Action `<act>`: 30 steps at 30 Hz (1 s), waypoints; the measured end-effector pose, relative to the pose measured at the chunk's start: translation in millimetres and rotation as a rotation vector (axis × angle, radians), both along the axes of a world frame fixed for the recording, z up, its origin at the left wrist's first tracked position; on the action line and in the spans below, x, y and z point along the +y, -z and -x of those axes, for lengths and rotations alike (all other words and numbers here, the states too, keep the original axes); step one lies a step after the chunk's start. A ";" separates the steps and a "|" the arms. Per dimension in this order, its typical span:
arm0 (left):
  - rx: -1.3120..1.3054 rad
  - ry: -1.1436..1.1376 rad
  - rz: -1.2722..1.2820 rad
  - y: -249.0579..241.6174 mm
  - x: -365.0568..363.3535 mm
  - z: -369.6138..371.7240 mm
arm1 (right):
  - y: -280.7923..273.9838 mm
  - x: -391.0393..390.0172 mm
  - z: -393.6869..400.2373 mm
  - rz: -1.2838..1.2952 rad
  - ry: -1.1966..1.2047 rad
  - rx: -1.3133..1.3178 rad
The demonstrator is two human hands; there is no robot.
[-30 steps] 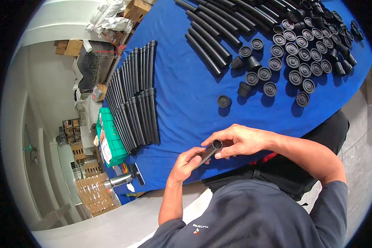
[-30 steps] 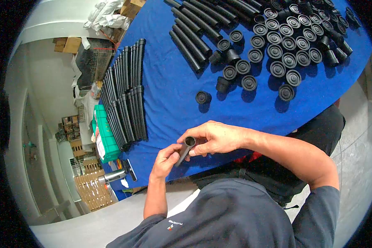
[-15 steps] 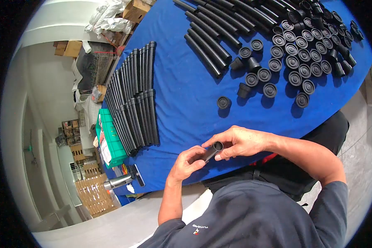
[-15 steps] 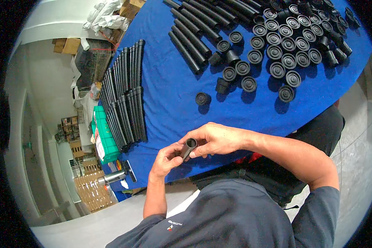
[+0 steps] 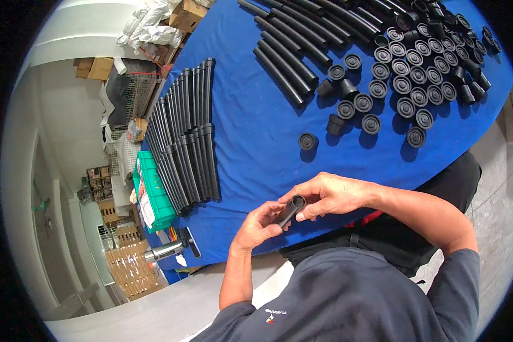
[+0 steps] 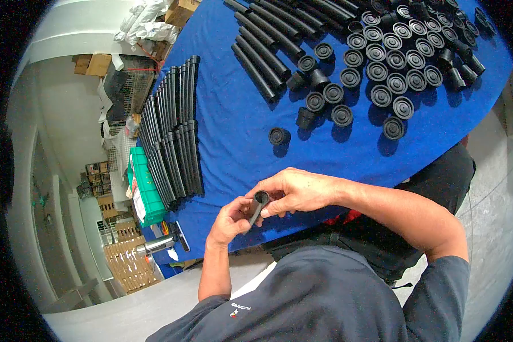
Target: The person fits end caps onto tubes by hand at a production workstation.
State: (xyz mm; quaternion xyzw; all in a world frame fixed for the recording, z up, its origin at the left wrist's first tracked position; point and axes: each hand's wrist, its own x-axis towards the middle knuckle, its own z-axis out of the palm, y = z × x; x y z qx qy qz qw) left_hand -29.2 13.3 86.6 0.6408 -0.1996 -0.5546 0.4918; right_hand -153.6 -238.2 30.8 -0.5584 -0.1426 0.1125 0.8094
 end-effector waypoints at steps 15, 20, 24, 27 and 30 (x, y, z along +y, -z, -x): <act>-0.230 -0.437 0.022 16.7 -11.4 39.2 | -15.2 1.8 1.7 0.486 0.594 -0.115; 0.870 -0.590 0.371 43.5 -37.3 29.1 | -9.2 -0.8 3.2 0.620 0.460 -0.339; 0.583 -0.615 0.474 61.0 -35.3 6.3 | -36.2 -24.1 4.5 0.904 0.651 -0.581; 0.306 -0.576 0.582 66.5 -38.3 -7.4 | -41.3 -27.0 -17.7 1.487 0.868 -0.705; 0.308 -0.539 0.666 66.0 -45.5 -4.3 | -21.6 -26.2 -25.7 1.789 0.759 -0.615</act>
